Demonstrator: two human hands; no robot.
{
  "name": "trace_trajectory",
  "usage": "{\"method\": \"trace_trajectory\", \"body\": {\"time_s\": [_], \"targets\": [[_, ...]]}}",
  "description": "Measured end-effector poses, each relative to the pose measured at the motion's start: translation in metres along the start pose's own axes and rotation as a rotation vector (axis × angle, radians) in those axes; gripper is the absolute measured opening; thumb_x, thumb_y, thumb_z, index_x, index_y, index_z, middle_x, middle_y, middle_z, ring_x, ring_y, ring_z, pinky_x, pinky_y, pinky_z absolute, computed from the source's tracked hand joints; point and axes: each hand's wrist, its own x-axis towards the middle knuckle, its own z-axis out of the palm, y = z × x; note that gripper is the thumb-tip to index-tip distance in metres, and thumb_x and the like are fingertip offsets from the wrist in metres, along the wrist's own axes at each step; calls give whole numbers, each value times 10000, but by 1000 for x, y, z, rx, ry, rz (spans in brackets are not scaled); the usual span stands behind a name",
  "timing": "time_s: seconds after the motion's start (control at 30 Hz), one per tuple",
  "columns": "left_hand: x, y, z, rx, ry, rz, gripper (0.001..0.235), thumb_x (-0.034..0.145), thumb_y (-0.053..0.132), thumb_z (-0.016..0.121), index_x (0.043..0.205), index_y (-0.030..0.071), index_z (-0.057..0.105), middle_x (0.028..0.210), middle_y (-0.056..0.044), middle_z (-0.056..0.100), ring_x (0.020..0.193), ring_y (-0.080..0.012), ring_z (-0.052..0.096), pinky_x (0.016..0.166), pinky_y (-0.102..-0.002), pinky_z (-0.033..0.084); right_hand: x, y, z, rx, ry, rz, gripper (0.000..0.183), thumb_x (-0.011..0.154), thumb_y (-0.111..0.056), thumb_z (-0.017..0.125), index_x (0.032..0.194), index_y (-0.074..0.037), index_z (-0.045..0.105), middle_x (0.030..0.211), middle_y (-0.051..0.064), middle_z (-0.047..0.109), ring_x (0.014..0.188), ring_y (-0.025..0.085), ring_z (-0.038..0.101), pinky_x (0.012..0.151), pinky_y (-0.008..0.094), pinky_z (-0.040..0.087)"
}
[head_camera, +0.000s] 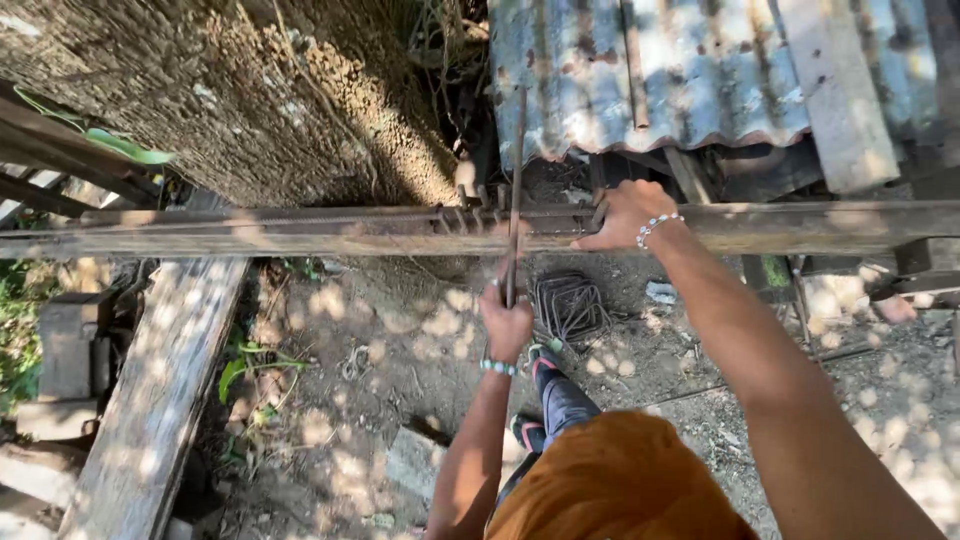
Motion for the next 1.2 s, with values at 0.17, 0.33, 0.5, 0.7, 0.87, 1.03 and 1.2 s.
{"method": "trace_trajectory", "body": {"time_s": [0.17, 0.33, 0.5, 0.7, 0.87, 1.03, 1.2], "targets": [[6, 41, -13, -122, -36, -84, 396, 755, -19, 588, 1111, 1, 761, 603, -132, 670, 495, -158, 630, 477, -298, 467, -3, -4, -3, 18, -13, -26, 925, 532, -932, 618, 1217, -320, 726, 1155, 95, 765, 1097, 356, 721, 944, 447, 579], [-96, -30, -62, 59, -70, 53, 278, 895, 37, 598, 1142, 23, 725, 746, -158, 691, 522, -207, 630, 440, -301, 492, -21, -14, -25, -10, -55, -57, 799, 685, -881, 603, 1211, -292, 717, 1103, 60, 768, 1072, 330, 719, 890, 428, 581], [-126, 17, -100, -162, -175, 22, 569, 763, -61, 507, 1287, 60, 692, 553, 94, 436, 440, -54, 357, 398, -247, 341, -27, -19, -37, -51, -106, -75, 716, 721, -848, 601, 1181, -309, 705, 1104, 23, 768, 1066, 331, 713, 824, 446, 600], [-57, -52, -40, -101, -81, 91, 360, 744, -148, 553, 1018, 5, 730, 598, -179, 636, 454, -258, 557, 490, -332, 413, -2, -1, 7, -36, -20, -27, 851, 629, -936, 578, 1201, -325, 734, 1137, 71, 774, 1059, 332, 742, 942, 424, 573], [4, 34, -13, -158, -55, -38, 572, 688, -71, 512, 1155, 116, 783, 557, -1, 489, 525, -56, 455, 492, -215, 329, 4, 5, 12, -22, 35, -39, 887, 533, -989, 565, 1116, -344, 739, 1053, -25, 795, 1031, 286, 749, 904, 394, 588], [-35, 16, -31, -157, -55, 20, 363, 790, -64, 558, 1052, 61, 776, 616, -131, 633, 445, -141, 476, 463, -271, 389, 0, 0, 7, 52, 41, -52, 806, 608, -884, 660, 1166, -308, 745, 1093, 62, 795, 1088, 338, 729, 927, 428, 581], [-73, 46, -70, -98, 2, -104, 246, 759, -71, 583, 785, 83, 772, 516, -50, 560, 416, -117, 439, 425, -254, 339, 2, -4, 11, 4, -2, -54, 875, 629, -902, 639, 1236, -279, 733, 1123, 87, 785, 1125, 330, 718, 982, 440, 564]]}}
